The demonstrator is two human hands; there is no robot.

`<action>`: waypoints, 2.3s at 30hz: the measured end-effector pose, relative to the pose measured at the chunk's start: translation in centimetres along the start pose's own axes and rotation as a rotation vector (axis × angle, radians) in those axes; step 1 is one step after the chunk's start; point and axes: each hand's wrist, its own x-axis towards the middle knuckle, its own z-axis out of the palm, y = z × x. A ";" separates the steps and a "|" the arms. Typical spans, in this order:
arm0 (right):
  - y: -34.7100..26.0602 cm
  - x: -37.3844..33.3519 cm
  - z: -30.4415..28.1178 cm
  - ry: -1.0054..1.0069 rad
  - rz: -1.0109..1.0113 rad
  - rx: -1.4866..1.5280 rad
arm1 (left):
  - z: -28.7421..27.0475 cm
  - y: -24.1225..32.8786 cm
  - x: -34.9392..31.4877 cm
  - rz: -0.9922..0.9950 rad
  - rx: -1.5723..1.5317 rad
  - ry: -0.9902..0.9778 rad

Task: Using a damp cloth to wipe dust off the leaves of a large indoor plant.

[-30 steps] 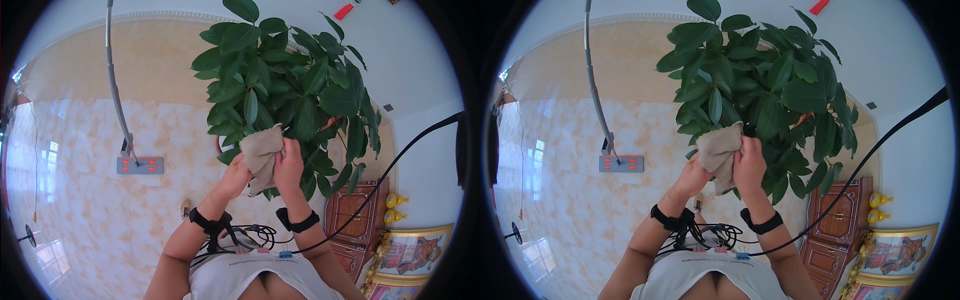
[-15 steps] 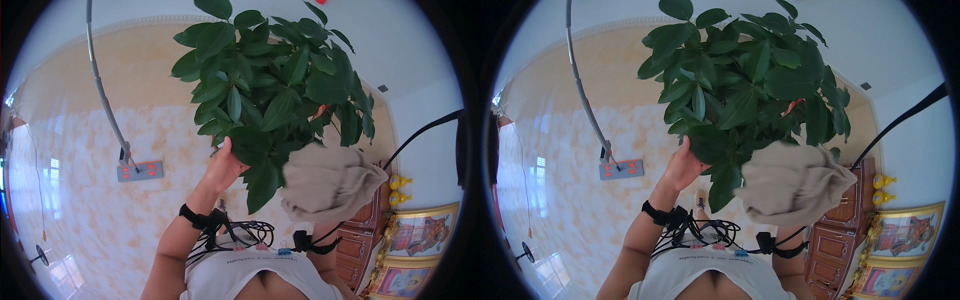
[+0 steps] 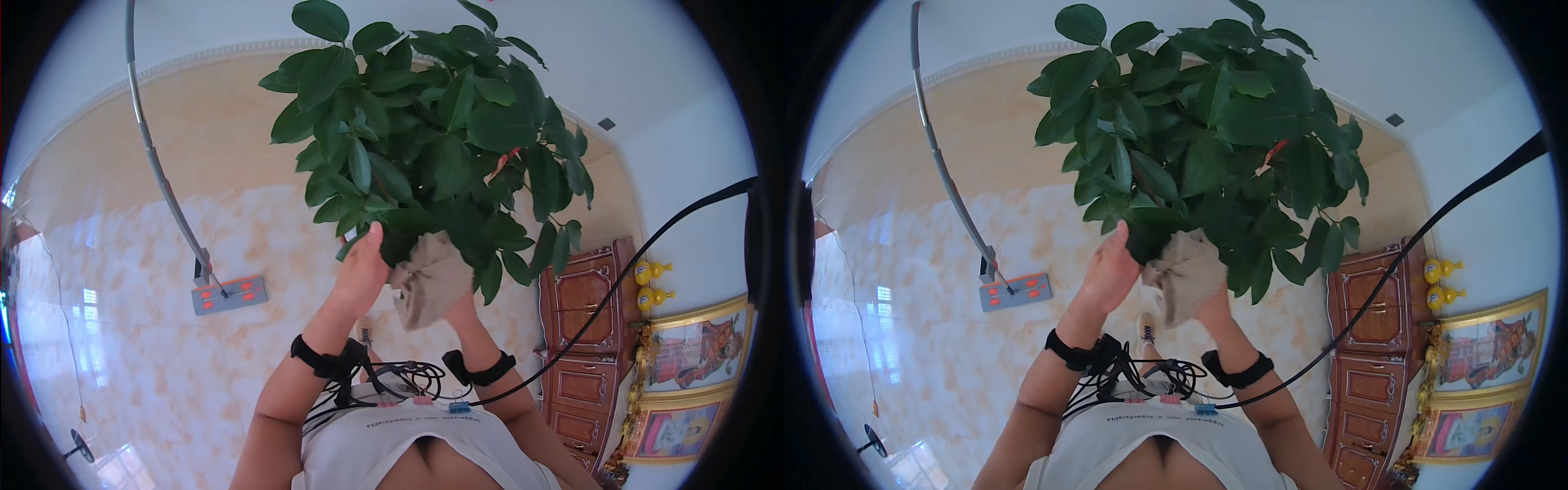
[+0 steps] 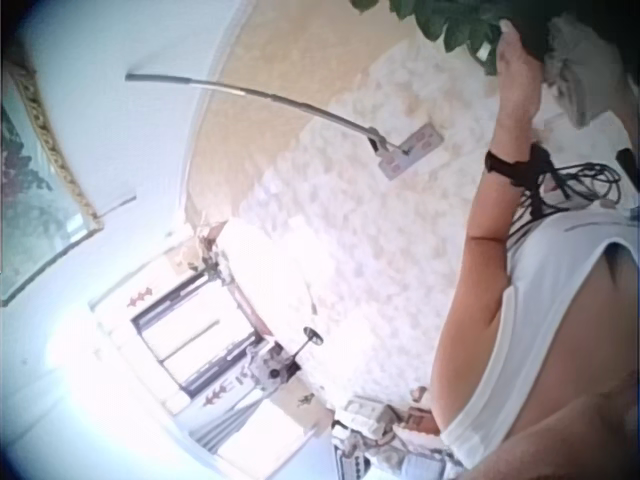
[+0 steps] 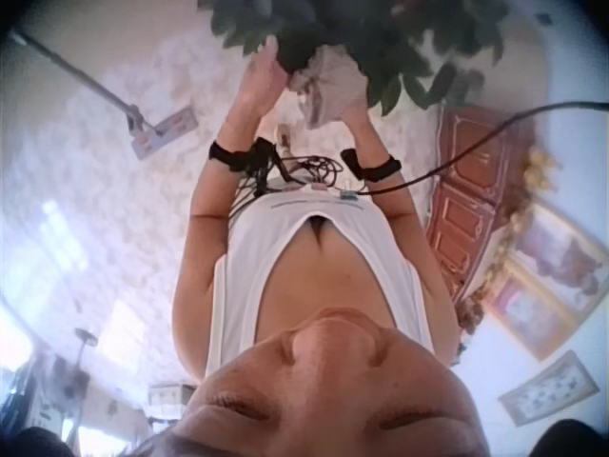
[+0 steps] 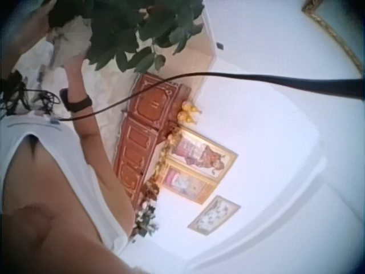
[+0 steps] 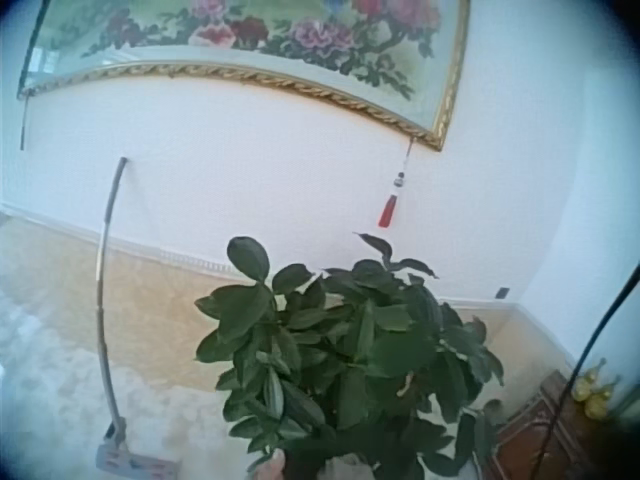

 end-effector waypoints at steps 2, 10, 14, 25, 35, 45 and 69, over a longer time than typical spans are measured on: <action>3.2 -2.4 -1.3 0.041 -0.057 0.170 | 0.0 0.5 0.3 0.012 -0.117 -0.060; 1.6 -9.0 -10.0 0.687 0.446 1.475 | -3.7 -0.5 -1.3 -0.064 0.323 -0.091; 2.5 -10.9 -9.5 0.689 0.483 1.523 | -6.9 -1.7 -4.1 -0.192 0.602 0.007; 8.3 -7.3 -7.1 0.288 0.345 1.591 | -3.0 -9.2 -5.4 -0.014 0.107 0.009; 6.5 -5.2 0.9 -0.022 -0.414 0.470 | 1.2 -11.1 -4.5 0.150 -0.267 0.034; 3.8 1.1 0.9 -0.176 0.145 0.195 | 2.5 -11.2 -5.4 0.160 -0.275 0.040; 8.9 -8.3 -9.7 0.177 0.292 1.903 | -4.8 -14.5 -3.9 0.016 -0.824 -0.211</action>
